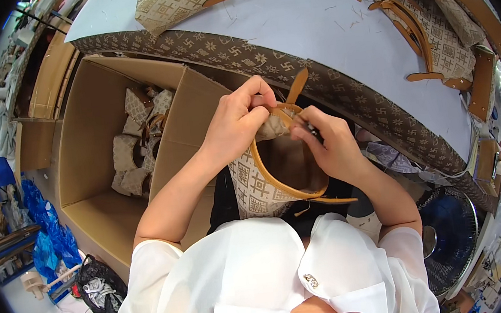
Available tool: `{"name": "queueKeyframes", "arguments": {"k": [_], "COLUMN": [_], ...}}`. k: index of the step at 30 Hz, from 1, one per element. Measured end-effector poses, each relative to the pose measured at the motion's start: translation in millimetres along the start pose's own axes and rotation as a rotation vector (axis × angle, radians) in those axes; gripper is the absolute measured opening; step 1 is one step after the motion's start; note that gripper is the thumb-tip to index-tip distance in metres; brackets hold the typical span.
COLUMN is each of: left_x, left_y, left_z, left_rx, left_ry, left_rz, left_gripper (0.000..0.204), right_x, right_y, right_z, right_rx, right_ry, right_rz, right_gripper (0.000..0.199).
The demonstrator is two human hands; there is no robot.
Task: Inspecting manufactured handbags and using a small snip tool to trim loose threads from the interior and exterior.
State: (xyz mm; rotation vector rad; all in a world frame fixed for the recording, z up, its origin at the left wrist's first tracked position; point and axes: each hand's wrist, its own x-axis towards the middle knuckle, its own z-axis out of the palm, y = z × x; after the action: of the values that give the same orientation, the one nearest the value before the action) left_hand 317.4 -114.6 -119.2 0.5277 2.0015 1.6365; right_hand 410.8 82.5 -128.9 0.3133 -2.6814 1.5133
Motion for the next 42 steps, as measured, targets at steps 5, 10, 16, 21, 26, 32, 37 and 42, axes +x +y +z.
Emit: {"name": "queueKeyframes", "arguments": {"k": [5, 10, 16, 21, 26, 32, 37, 42], "left_x": [0.1, 18.2, 152.4, 347.8, 439.8, 424.2, 227.5, 90.1], "left_y": [-3.1, 87.4, 205.7, 174.0, 94.2, 137.6, 202.6, 155.7], "left_z": [-44.8, -71.4, -62.8, -60.2, -136.1, -116.5, -114.1, -63.4], "left_rx": [-0.034, 0.070, 0.764, 1.004, 0.389, 0.042, 0.483, 0.670], "left_ry": [0.208, 0.312, -0.028, 0.218, 0.333, 0.741, 0.840, 0.406], "left_rz": [0.068, 0.383, 0.824, 0.514, -0.346, 0.019, 0.930, 1.357], "left_gripper": [0.018, 0.033, 0.039, 0.051, 0.058, 0.059, 0.050, 0.025], "right_x": [-28.8, -42.1, -39.8, -41.6, -63.8, -80.2, -82.9, -73.6], "right_y": [-2.3, 15.9, 33.3, 61.2, 76.2, 90.5, 79.8, 61.8], "right_z": [-57.7, -64.2, -35.4, -7.9, 12.0, 29.0, 23.1, 0.9], "right_rx": [0.368, 0.631, 0.806, 0.804, 0.800, 0.762, 0.683, 0.783], "right_ry": [0.188, 0.460, 0.498, 0.513, 0.321, 0.291, 0.395, 0.653], "right_rz": [0.280, 0.141, 0.267, 0.401, 0.436, 0.489, 0.456, 0.253], "right_gripper": [0.016, 0.023, 0.027, 0.026, 0.024, 0.022, 0.022, 0.032]}}
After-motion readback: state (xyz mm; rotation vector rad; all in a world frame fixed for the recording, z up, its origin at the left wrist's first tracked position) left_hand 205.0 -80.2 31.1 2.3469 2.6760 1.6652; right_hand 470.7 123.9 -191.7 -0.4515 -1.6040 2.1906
